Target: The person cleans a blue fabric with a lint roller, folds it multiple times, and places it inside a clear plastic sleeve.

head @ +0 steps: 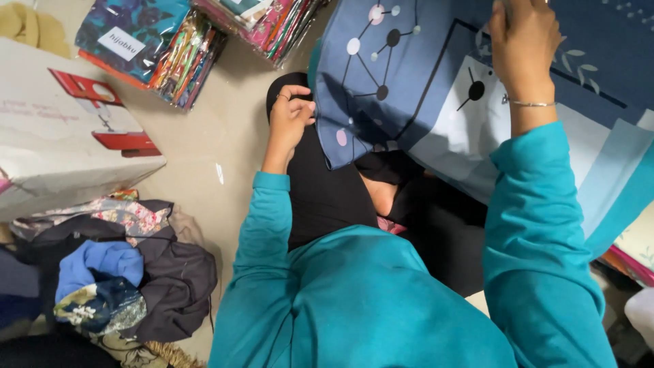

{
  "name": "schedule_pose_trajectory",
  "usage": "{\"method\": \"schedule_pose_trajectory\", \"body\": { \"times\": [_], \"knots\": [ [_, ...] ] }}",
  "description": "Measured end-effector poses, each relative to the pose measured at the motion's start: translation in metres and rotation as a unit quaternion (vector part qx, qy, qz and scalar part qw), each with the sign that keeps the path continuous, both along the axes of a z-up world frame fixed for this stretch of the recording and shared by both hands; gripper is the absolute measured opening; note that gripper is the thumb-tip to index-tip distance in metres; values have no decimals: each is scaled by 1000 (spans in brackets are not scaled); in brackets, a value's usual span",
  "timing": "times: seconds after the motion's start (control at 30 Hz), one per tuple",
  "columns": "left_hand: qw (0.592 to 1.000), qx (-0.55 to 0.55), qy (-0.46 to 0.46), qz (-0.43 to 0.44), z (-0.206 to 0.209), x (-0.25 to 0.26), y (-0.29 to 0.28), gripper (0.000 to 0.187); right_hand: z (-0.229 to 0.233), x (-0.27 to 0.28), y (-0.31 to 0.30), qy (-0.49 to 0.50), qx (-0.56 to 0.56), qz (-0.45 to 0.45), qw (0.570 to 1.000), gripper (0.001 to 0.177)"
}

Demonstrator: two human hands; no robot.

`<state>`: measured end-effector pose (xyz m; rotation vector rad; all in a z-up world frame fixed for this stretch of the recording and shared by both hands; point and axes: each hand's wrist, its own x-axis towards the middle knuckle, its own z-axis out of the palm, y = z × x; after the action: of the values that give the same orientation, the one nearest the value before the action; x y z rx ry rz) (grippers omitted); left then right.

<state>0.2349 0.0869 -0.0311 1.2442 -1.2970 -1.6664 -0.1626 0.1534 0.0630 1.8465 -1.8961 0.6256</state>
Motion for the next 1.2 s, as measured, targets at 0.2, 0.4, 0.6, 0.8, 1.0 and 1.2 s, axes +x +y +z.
{"method": "schedule_pose_trajectory", "body": {
  "times": [0.2,0.4,0.6,0.8,1.0,1.2],
  "knots": [
    [999,38,26,7,-3,6,8,30,21,18,29,60,31,-28,997,37],
    [989,-109,-97,9,-20,-6,17,24,41,34,135,63,110,-60,990,50],
    [968,-196,-136,75,-7,-20,27,16,59,54,203,15,166,-91,982,52],
    [977,-171,-107,63,-16,-23,30,11,48,57,216,-26,152,-101,983,52],
    [996,4,84,-13,-1,-17,37,14,46,58,213,-17,140,-100,985,52],
    [992,3,129,-15,-7,-18,37,22,45,60,213,-21,138,-97,986,51]
  ]
}}
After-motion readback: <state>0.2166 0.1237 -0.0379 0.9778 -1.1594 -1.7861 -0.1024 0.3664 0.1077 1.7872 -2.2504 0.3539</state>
